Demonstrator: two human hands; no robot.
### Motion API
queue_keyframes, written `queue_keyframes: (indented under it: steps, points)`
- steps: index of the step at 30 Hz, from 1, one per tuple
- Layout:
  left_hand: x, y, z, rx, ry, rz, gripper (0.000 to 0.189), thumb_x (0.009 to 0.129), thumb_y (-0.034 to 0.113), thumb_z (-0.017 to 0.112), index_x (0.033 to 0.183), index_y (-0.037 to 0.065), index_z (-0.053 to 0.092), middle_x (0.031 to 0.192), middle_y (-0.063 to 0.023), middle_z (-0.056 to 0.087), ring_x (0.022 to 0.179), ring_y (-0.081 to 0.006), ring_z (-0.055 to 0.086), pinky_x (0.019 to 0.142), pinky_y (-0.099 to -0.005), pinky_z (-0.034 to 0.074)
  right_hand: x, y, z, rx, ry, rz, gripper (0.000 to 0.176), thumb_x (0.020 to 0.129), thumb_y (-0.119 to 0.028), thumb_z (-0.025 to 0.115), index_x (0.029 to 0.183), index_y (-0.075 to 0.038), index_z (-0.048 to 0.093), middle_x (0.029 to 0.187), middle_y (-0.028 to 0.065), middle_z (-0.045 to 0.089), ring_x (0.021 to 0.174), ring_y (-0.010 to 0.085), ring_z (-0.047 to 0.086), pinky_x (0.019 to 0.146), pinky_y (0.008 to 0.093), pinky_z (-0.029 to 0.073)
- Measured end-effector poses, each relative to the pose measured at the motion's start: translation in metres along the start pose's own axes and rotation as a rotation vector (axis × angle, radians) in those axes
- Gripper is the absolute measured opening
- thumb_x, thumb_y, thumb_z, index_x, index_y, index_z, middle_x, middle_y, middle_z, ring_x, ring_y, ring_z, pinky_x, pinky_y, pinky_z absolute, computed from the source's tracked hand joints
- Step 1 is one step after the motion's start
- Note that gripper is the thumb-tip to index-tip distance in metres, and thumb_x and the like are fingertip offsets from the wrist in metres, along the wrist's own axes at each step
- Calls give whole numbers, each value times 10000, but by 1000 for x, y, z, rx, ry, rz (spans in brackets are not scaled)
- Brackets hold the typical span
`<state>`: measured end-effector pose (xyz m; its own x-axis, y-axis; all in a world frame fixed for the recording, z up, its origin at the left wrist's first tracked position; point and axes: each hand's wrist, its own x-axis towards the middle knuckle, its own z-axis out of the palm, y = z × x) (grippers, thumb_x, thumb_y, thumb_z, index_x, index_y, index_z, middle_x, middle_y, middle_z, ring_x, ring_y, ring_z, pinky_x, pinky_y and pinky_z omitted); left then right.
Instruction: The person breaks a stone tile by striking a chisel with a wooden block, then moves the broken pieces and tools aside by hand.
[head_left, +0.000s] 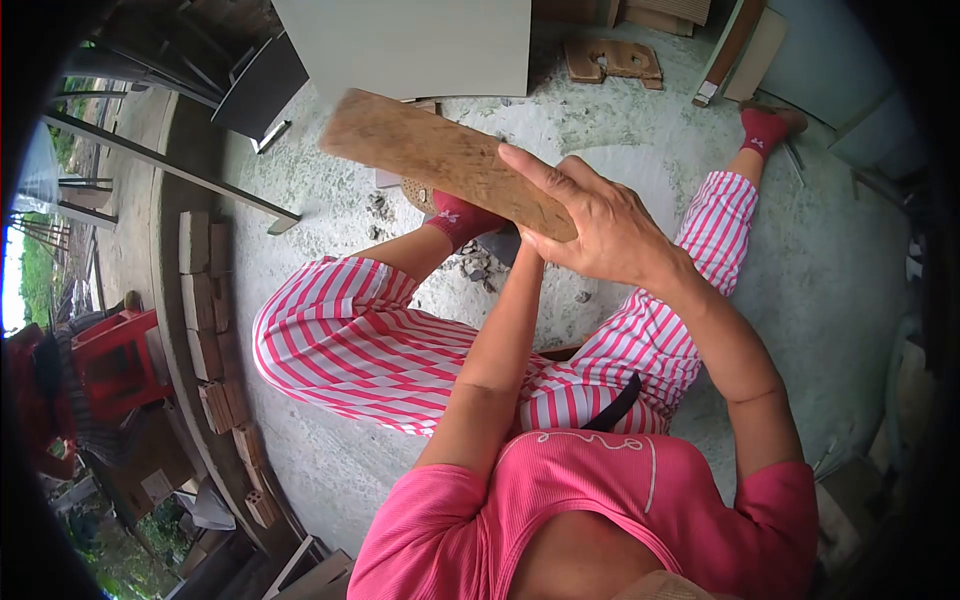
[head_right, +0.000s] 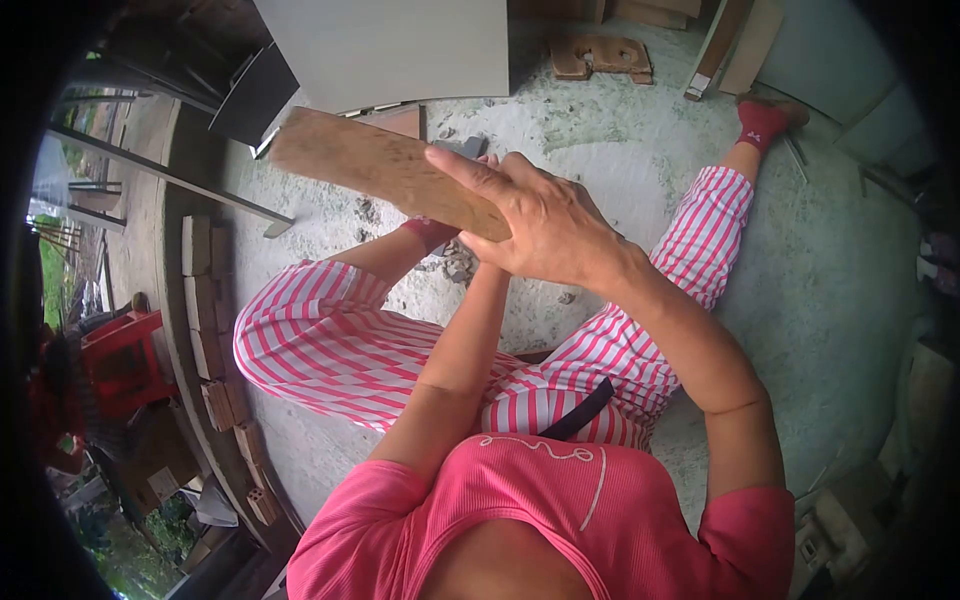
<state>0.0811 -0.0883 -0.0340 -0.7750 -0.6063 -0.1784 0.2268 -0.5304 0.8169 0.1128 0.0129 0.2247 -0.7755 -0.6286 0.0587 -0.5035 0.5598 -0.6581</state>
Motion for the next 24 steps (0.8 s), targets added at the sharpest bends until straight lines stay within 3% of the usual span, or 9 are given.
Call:
queue_keyframes:
  steps: [2, 7, 12, 15, 17, 19, 20, 22, 24]
  points:
    - [-3, 0, -2, -139, -2, -62, 306, 835, 159, 643, 1037, 27, 454, 991, -84, 564, 861, -163, 569, 771, -283, 459, 2, 31, 23, -257, -216, 251, 761, 782, -270, 640, 1414, -376, 230, 856, 135, 495, 761, 330, 582, 734, 427, 498]
    - [-8, -1, -7, -341, 7, -147, 304, 833, 145, 638, 1048, 34, 454, 1006, -85, 565, 877, -168, 576, 780, -282, 459, 2, 7, 15, -191, -265, 262, 754, 776, -256, 636, 1411, -370, 246, 864, 134, 495, 776, 320, 583, 740, 412, 494]
    - [-9, 0, -5, -301, 26, -128, 301, 835, 141, 634, 1053, 37, 455, 994, -84, 570, 864, -169, 578, 780, -283, 460, 4, -38, 1, 17, 81, -202, 814, 707, -175, 707, 1394, -336, 301, 892, 98, 489, 783, 282, 581, 718, 383, 510]
    - [-10, 2, -4, -264, 41, -99, 299, 836, 139, 631, 1056, 39, 455, 986, -84, 573, 855, -169, 579, 780, -284, 461, 7, -17, 15, -3, 134, -203, 830, 695, -167, 722, 1391, -334, 302, 921, 94, 489, 788, 286, 583, 720, 384, 513]
    - [-11, 6, -1, -243, 57, -82, 297, 837, 137, 629, 1058, 41, 455, 981, -84, 575, 850, -170, 580, 780, -285, 461, 9, 13, 24, -180, -171, 185, 803, 753, -229, 677, 1414, -354, 239, 961, 102, 502, 840, 286, 586, 756, 390, 506]
    - [-12, 10, 2, -222, 65, -70, 296, 838, 136, 627, 1061, 42, 456, 976, -83, 577, 844, -170, 581, 780, -285, 462, 10, 42, 24, -5, -318, 426, 755, 791, -250, 629, 1424, -334, 225, 1132, 146, 510, 979, 332, 573, 861, 401, 470]
    - [-6, 15, 11, -228, 65, -63, 296, 838, 136, 627, 1061, 42, 456, 976, -83, 577, 844, -170, 581, 780, -285, 462, 10, 46, 17, -11, -316, 419, 755, 791, -250, 629, 1424, -334, 225, 1132, 146, 510, 979, 332, 573, 861, 401, 470]
    - [-11, 30, 18, 510, 118, 212, 280, 852, 154, 623, 1052, 39, 463, 928, -79, 590, 813, -165, 578, 778, -291, 465, -6, 45, 8, 233, -184, 412, 747, 803, -255, 608, 1439, -257, 217, 1345, 187, 403, 1195, 355, 456, 1006, 393, 361]
    - [-1, 35, 22, 452, 194, 113, 296, 850, 180, 642, 1018, 6, 471, 903, -90, 602, 806, -162, 570, 769, -300, 467, -17, 55, 7, 278, -11, 368, 744, 805, -275, 605, 1438, -239, 216, 1359, 206, 388, 1220, 348, 434, 1012, 390, 352]
